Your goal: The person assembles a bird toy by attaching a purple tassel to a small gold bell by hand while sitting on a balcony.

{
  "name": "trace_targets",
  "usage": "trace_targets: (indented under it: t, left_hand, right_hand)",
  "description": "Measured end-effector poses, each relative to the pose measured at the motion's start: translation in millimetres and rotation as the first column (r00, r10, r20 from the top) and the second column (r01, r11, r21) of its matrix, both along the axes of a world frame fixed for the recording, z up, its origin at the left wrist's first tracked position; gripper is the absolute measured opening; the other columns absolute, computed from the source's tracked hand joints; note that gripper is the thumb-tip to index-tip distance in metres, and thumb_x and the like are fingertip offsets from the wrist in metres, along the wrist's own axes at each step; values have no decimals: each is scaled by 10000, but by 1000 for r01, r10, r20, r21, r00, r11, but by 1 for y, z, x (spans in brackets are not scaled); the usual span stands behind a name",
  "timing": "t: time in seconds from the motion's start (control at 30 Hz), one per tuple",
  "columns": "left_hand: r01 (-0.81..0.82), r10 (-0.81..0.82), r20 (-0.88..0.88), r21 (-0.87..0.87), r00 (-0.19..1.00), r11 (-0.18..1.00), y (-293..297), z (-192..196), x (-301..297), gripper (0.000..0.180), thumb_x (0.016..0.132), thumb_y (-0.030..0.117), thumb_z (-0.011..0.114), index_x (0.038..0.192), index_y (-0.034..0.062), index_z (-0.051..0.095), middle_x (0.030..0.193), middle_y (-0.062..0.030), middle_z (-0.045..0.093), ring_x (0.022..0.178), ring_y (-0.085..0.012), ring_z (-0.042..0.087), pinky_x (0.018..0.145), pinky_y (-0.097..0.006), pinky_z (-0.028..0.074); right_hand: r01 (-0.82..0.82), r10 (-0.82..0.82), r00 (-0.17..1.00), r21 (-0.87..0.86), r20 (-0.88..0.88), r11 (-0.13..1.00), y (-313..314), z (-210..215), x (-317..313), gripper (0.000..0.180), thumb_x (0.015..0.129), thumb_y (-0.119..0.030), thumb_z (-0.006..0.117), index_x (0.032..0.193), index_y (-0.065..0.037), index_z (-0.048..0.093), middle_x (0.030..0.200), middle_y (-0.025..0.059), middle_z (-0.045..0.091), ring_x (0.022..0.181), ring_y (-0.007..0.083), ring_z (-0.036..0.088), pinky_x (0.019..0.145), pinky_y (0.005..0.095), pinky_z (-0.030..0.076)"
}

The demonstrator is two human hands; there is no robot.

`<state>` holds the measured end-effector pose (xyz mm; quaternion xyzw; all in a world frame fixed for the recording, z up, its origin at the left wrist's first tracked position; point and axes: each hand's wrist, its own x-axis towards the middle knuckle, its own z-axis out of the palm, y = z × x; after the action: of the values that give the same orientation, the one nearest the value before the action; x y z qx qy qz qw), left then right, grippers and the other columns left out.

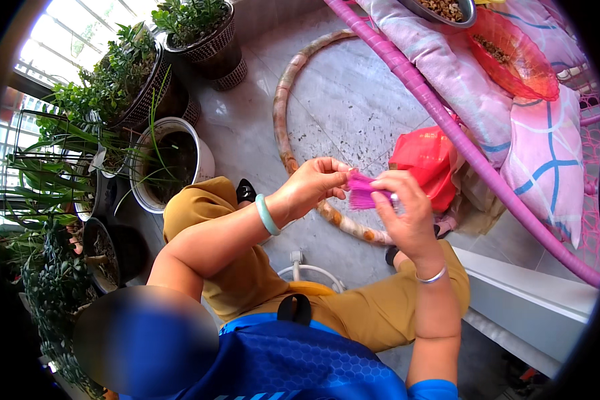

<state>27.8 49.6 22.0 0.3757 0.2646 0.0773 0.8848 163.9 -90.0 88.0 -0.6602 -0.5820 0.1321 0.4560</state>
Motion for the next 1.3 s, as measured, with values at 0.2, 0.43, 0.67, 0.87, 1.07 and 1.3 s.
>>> trace_targets:
  t: [0.2,0.43,0.67,0.87,1.07,1.3]
  left_hand:
    - [107,-109,41,53,993,993,-2,7,-7,134,877,142,585,930,21,563,824,-23,593,719,-79,566,686,-213,475]
    - [110,-110,-11,15,994,994,-4,-2,-13,139,878,146,584,942,24,573,822,-17,595,723,-81,567,695,-218,476]
    - [42,-37,46,-118,998,992,-2,-5,-17,124,892,128,558,945,18,575,834,-22,597,730,-99,578,720,-229,489]
    - [95,-94,19,-116,995,989,-6,-3,-13,132,900,112,539,979,11,567,848,-29,593,754,-117,586,738,-244,498]
    - [23,-4,111,-175,994,984,-4,0,-14,204,910,89,512,1101,26,546,898,-48,589,789,-131,593,749,-254,505]
    - [9,-3,44,-140,999,990,-5,-5,-15,215,915,107,511,1111,24,545,938,-63,606,859,-150,614,766,-268,518]
  right_hand:
    - [116,-92,981,-135,171,984,10,-18,30,113,790,-14,596,900,-9,573,873,131,572,783,282,583,700,348,468]
    - [-75,60,981,-74,-185,994,6,-11,8,92,797,-21,587,886,-3,572,878,124,581,789,245,586,708,316,460]
    - [93,-113,987,-162,-118,982,8,-13,21,99,805,-29,579,901,-6,577,827,123,566,769,253,580,689,324,456]
    - [-33,22,999,-285,-44,958,5,-23,22,102,811,-48,576,904,-8,573,877,139,572,827,281,579,723,339,457]
    - [78,-86,996,-261,-18,962,1,-20,22,111,799,-56,584,905,-26,571,878,142,573,822,311,574,725,365,454]
    - [54,-54,999,-226,6,973,0,-20,15,108,798,-52,587,898,-16,567,865,141,574,815,299,579,719,354,459]
